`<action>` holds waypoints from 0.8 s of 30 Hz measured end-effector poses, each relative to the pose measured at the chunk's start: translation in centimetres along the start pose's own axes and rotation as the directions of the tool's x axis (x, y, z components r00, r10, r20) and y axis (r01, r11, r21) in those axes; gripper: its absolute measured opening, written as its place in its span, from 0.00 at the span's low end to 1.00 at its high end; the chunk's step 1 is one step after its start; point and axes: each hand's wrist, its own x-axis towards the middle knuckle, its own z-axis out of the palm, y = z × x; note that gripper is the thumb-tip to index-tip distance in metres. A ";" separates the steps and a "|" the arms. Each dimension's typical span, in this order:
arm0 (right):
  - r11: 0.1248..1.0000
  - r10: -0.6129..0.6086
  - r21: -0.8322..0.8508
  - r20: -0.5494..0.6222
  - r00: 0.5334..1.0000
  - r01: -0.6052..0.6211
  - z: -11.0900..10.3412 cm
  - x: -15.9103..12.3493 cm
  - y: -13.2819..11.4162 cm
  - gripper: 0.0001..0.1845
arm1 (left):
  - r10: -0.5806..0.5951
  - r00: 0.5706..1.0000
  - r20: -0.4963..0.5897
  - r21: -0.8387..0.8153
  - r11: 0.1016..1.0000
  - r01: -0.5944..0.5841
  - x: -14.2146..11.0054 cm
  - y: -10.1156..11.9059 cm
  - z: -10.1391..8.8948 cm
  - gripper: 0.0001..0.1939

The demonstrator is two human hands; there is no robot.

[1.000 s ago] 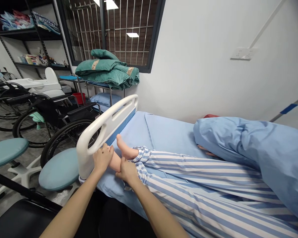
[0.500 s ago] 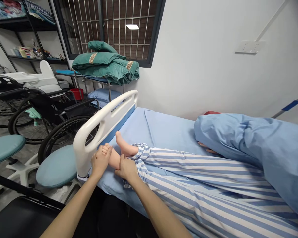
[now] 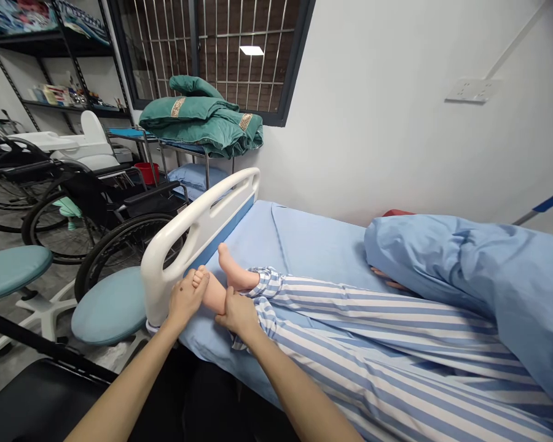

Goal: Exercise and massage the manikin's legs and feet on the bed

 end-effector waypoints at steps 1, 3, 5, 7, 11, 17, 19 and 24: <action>1.000 0.003 0.005 0.000 1.000 -0.003 0.0 0.0 0.0 0.32 | 0.014 1.000 0.017 0.017 1.000 -0.015 0.1 -0.1 -0.3 0.18; 1.000 0.003 0.004 -0.002 1.000 -0.003 -0.1 0.0 -0.1 0.32 | 0.019 0.999 0.041 0.056 0.998 -0.021 0.2 -0.3 -0.7 0.17; 1.000 -0.001 -0.009 -0.010 1.000 0.001 -0.2 -0.1 -0.1 0.29 | 0.005 0.998 0.055 0.090 0.996 -0.009 0.3 -0.1 -1.0 0.17; 1.000 0.002 -0.022 -0.013 1.000 -0.003 -0.3 -0.1 -0.2 0.27 | -0.019 0.999 0.049 0.114 0.993 0.013 0.2 0.4 -1.3 0.17; 0.999 0.017 -0.027 -0.016 1.000 -0.017 0.0 0.0 -0.2 0.28 | -0.038 0.997 -0.067 0.089 0.995 0.044 -0.1 1.5 -1.8 0.16; 1.000 0.019 -0.019 -0.018 1.000 -0.019 0.0 0.2 -0.2 0.28 | 0.071 0.956 -0.285 -0.058 0.994 -0.092 0.2 1.5 -1.6 0.10; 1.000 0.025 -0.016 0.001 1.000 -0.025 -0.2 0.1 -0.2 0.28 | 0.087 0.947 -0.309 -0.082 0.990 -0.118 0.2 1.2 -1.3 0.10; 1.000 0.018 -0.013 0.006 1.000 -0.018 -0.4 0.0 -0.3 0.27 | 0.093 0.953 -0.289 0.049 0.995 -0.082 -0.1 1.3 -1.2 0.12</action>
